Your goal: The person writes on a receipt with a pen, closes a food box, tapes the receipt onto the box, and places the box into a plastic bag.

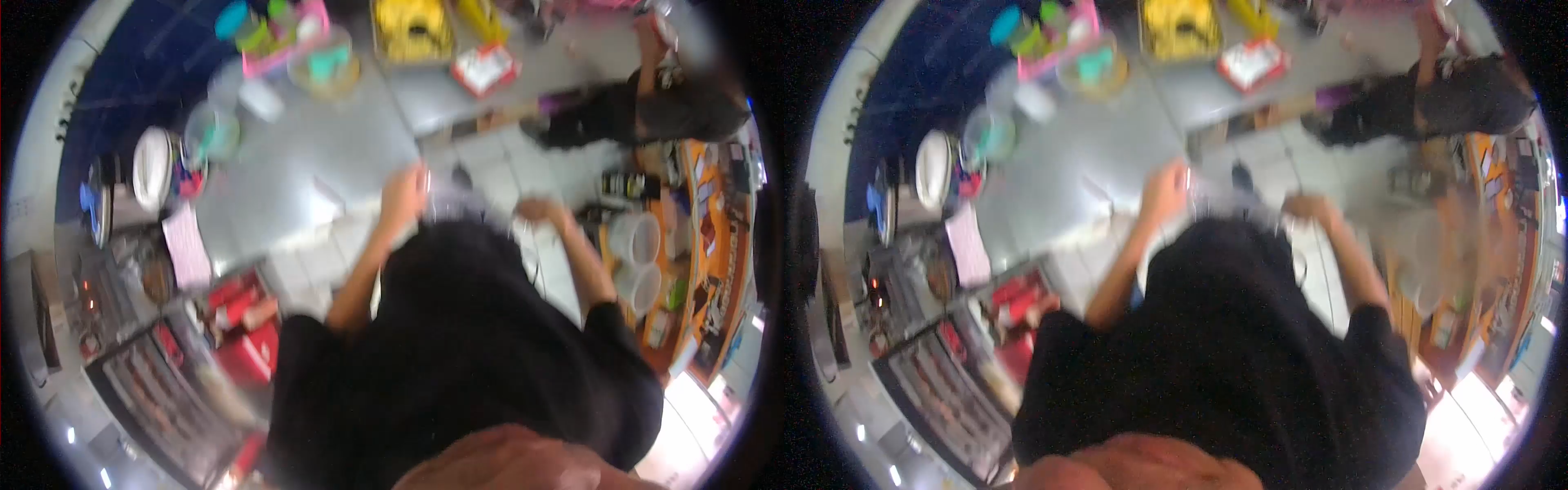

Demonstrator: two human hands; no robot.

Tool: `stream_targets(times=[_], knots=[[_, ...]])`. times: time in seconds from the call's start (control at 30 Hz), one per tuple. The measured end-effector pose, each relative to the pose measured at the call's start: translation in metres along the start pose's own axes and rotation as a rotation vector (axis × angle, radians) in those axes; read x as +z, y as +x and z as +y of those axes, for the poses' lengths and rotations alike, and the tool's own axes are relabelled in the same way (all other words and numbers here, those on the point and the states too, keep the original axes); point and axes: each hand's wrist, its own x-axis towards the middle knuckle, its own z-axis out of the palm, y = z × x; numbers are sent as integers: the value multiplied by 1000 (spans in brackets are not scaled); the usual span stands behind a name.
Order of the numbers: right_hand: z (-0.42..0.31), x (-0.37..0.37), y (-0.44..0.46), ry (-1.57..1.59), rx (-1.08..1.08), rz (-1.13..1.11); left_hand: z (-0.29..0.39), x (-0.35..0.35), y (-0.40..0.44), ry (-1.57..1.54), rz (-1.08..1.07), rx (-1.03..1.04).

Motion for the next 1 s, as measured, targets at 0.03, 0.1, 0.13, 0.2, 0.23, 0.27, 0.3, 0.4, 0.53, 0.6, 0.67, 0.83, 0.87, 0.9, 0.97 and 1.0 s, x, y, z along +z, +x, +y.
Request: stream_targets(times=[0.03, 0.1, 0.13, 0.2, 0.23, 0.27, 0.3, 0.4, 0.53, 0.6, 0.67, 0.83, 0.87, 0.9, 0.97, 1.0], knots=[[-7, 0, -9, 13, 11, 53, 18, -7, -3, -78, 35, -16], [-31, 26, -33, 126, -40, 401, 54, -11, 8, -13, 79, -85], [-46, 53, -48, 197, -109, 656, 42, -7, -7, -79, -270, -294], [-103, 9, -29, 498, -116, 602, 36, -3, 62, -194, -612, -439], [-125, -17, -14, 643, -120, 597, 52, -7, 98, -234, -662, -441], [-136, -26, -14, 805, -102, 567, 111, -24, 81, -248, -560, -415], [-126, -7, 3, 931, -76, 570, 134, -23, 68, -291, -434, -312], [-62, 36, 48, 984, -11, 506, 166, -3, 29, -437, -41, 132], [14, 46, 87, 468, -53, 285, 126, -7, -3, -295, -78, 113], [-30, 6, 68, 130, -138, 325, 118, 1, -7, -195, -123, 89], [-59, 5, 63, 503, -505, 568, 132, 0, -10, -61, -225, 101], [-8, 25, 92, -150, -60, 866, 126, -28, -8, -72, 89, 118], [-16, 19, 98, -89, 77, 839, 119, -32, -4, 0, 141, 145], [-35, -2, 91, 107, 107, 827, 114, -32, -5, 67, 189, 162], [-73, -11, 81, 301, 82, 777, 124, -32, -8, 99, 236, 185], [-91, -17, 85, 241, 60, 801, 122, -20, 4, 24, 252, 158]])
